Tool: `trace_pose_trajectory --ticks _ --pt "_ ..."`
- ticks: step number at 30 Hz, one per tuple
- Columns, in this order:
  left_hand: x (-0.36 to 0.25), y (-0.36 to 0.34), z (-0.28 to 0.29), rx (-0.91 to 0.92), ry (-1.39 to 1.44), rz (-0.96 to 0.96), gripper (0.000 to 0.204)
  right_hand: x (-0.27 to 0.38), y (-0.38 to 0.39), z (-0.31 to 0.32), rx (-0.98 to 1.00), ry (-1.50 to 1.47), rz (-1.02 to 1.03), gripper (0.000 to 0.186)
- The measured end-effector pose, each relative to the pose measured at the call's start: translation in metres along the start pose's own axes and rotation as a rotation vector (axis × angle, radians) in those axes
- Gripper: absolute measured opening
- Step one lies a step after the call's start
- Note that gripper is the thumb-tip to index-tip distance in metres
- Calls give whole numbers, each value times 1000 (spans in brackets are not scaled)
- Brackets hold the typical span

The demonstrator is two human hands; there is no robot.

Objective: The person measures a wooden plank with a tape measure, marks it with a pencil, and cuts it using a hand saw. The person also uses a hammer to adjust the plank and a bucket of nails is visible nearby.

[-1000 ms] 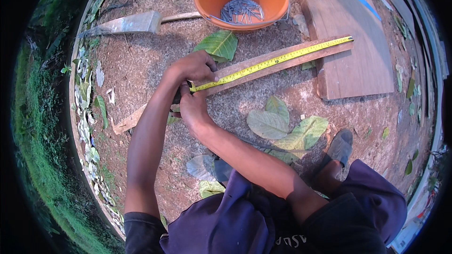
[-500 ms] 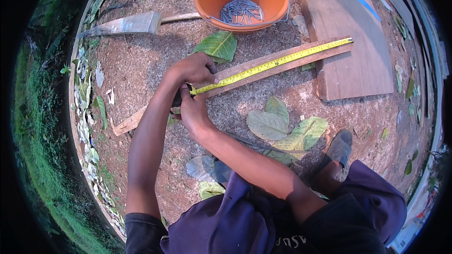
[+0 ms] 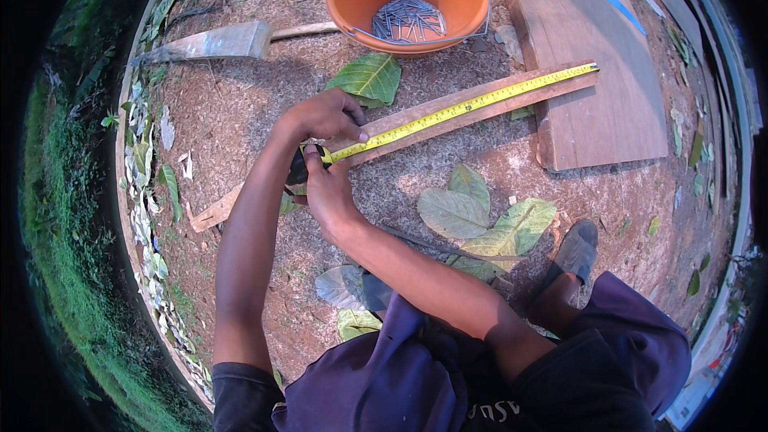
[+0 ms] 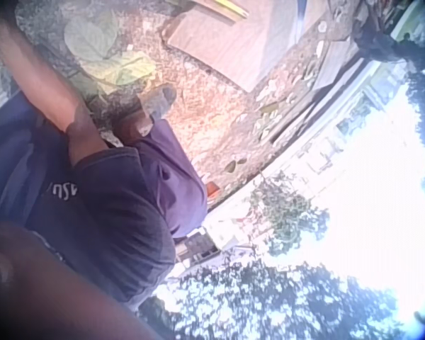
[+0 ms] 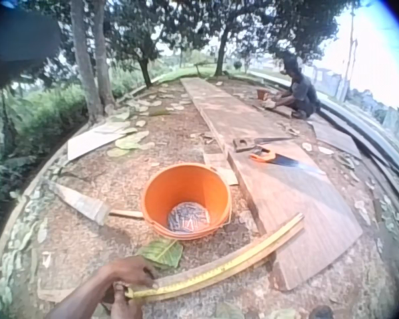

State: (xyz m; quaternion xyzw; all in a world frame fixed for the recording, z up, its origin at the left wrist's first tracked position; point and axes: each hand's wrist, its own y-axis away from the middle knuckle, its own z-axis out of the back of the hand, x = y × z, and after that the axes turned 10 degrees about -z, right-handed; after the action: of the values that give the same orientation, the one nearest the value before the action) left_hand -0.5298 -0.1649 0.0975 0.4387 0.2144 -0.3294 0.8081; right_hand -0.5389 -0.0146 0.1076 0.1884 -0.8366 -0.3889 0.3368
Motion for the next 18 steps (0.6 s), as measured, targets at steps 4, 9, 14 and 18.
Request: trace_pose_trajectory --ticks 4,9,14,18 --pt "0 -1 1 7 42 10 51 -3 1 5 8 -10 -15 63" --pt "4 -1 3 35 79 -5 50 -8 7 11 59 -53 -30 65" --pt "3 3 4 9 38 -51 52 -17 19 15 -3 60 32 48" --pt "2 6 4 30 94 -42 48 -29 49 18 -17 117 219 58"
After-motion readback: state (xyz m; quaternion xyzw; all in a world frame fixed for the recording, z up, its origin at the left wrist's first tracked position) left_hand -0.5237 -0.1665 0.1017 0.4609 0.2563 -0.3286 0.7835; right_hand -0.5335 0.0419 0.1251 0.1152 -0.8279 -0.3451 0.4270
